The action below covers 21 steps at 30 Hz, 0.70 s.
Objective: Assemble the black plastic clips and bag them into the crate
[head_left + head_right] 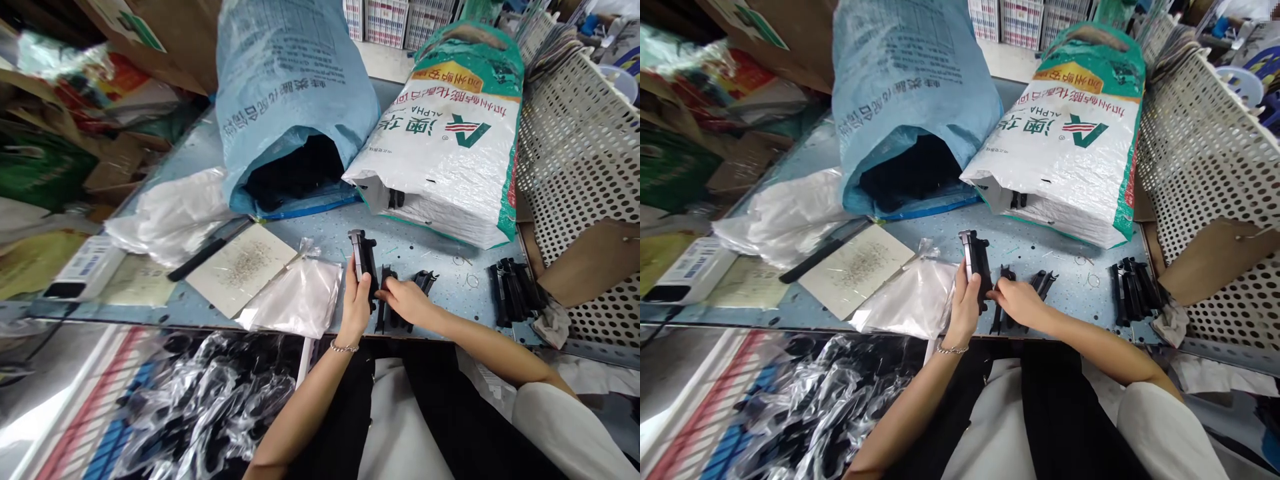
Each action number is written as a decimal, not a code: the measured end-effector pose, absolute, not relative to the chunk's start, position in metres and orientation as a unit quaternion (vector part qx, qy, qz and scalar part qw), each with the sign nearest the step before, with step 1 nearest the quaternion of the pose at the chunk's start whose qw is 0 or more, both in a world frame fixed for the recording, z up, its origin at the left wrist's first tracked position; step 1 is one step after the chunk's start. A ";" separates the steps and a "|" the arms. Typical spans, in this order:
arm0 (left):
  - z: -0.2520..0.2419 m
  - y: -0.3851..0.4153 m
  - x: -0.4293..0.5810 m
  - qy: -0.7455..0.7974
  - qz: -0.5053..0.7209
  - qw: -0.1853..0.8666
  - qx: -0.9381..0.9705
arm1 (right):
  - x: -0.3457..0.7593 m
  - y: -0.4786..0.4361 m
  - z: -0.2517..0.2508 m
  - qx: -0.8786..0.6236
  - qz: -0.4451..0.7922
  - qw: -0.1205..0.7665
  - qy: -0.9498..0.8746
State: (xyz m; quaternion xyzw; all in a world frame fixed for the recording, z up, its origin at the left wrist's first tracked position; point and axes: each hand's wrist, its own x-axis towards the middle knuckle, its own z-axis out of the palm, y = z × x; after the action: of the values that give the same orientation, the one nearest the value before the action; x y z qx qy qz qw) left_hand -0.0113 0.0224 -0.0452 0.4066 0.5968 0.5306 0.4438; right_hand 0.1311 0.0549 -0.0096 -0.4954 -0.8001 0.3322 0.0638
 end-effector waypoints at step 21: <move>-0.062 0.019 -0.040 0.706 0.277 0.271 0.592 | 0.129 0.225 -0.003 -0.691 0.349 0.218 -0.595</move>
State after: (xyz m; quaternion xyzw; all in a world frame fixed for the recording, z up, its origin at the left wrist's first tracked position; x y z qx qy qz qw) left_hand -0.0404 0.0188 -0.0618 0.5920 0.7064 0.2773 0.2714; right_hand 0.1290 0.2248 -0.0026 -0.6906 -0.5946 0.3494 0.2179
